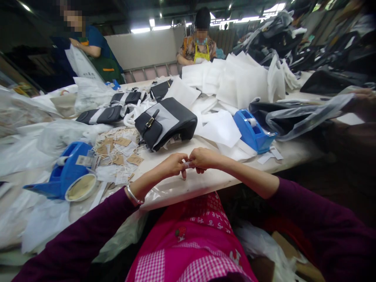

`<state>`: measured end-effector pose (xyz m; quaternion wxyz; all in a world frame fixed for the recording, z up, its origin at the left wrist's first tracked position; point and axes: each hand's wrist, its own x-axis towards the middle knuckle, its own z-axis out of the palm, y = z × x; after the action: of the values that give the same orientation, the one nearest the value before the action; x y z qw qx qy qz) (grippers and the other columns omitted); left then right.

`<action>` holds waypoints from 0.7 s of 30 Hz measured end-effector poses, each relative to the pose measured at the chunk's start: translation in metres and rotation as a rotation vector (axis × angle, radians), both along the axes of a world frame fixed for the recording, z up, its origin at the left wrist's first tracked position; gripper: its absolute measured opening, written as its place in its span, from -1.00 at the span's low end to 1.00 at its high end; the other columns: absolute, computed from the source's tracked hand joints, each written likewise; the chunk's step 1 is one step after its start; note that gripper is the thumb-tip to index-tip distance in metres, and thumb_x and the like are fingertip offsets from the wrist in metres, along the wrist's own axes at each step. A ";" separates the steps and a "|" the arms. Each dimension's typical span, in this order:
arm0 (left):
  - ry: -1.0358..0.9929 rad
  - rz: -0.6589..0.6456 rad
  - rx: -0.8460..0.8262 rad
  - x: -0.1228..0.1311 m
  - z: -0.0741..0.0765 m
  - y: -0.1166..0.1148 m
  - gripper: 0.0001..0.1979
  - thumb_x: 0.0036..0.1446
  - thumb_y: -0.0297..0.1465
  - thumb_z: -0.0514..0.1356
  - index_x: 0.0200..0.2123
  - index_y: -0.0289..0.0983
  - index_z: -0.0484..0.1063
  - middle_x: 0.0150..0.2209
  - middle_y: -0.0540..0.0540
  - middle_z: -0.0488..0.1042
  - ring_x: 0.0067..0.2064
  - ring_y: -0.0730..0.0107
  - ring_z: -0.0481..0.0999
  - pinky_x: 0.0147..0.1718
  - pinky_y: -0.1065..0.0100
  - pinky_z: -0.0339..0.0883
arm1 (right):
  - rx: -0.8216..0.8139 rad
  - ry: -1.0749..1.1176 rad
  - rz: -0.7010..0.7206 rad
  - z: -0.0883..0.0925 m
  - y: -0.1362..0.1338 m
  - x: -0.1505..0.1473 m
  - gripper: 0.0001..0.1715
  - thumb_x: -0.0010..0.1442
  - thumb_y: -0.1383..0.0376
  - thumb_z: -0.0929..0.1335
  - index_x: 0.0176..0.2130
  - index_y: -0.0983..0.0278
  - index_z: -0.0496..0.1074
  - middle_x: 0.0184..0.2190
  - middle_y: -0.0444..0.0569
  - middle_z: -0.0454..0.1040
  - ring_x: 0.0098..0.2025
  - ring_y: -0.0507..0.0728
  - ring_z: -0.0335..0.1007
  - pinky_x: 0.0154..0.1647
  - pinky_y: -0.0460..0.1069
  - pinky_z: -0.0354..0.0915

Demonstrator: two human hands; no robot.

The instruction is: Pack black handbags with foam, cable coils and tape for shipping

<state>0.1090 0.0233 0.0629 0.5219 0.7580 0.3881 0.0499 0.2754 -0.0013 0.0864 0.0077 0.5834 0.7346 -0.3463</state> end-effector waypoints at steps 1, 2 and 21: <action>0.013 0.009 0.037 0.001 0.001 -0.001 -0.61 0.08 -0.05 0.17 -0.33 -0.29 0.33 -0.64 -0.03 0.47 -0.72 0.59 0.06 -0.70 0.50 -0.12 | 0.032 -0.022 0.003 0.000 0.000 0.000 -0.73 0.20 0.23 0.31 -0.40 0.34 0.51 -0.58 -0.02 0.53 -0.58 0.03 0.39 -0.50 -0.11 0.19; 0.021 0.021 0.080 0.001 0.001 -0.002 -0.61 0.09 -0.05 0.17 -0.35 -0.29 0.33 -0.64 -0.02 0.46 -0.71 0.58 0.09 -0.67 0.49 -0.10 | 0.073 -0.040 0.009 -0.001 0.000 -0.001 -0.73 0.20 0.22 0.31 -0.40 0.32 0.52 -0.59 -0.04 0.52 -0.56 0.04 0.39 -0.49 -0.10 0.17; -0.256 0.323 0.365 0.001 0.023 -0.008 -0.81 0.17 -0.28 0.08 -0.43 -0.22 0.19 -0.62 0.09 0.35 -0.63 0.54 0.17 -0.58 0.46 0.01 | -0.042 1.400 -0.442 -0.047 0.007 0.018 -0.53 -0.04 -0.04 0.40 -0.46 0.29 0.25 -0.72 -0.35 0.03 -0.68 -0.11 -0.25 -0.65 -0.13 -0.25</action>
<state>0.1102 0.0152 0.0862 0.4066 0.7552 0.4193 0.2973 0.2932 0.0057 0.0398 -0.5223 0.3598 0.4258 -0.6454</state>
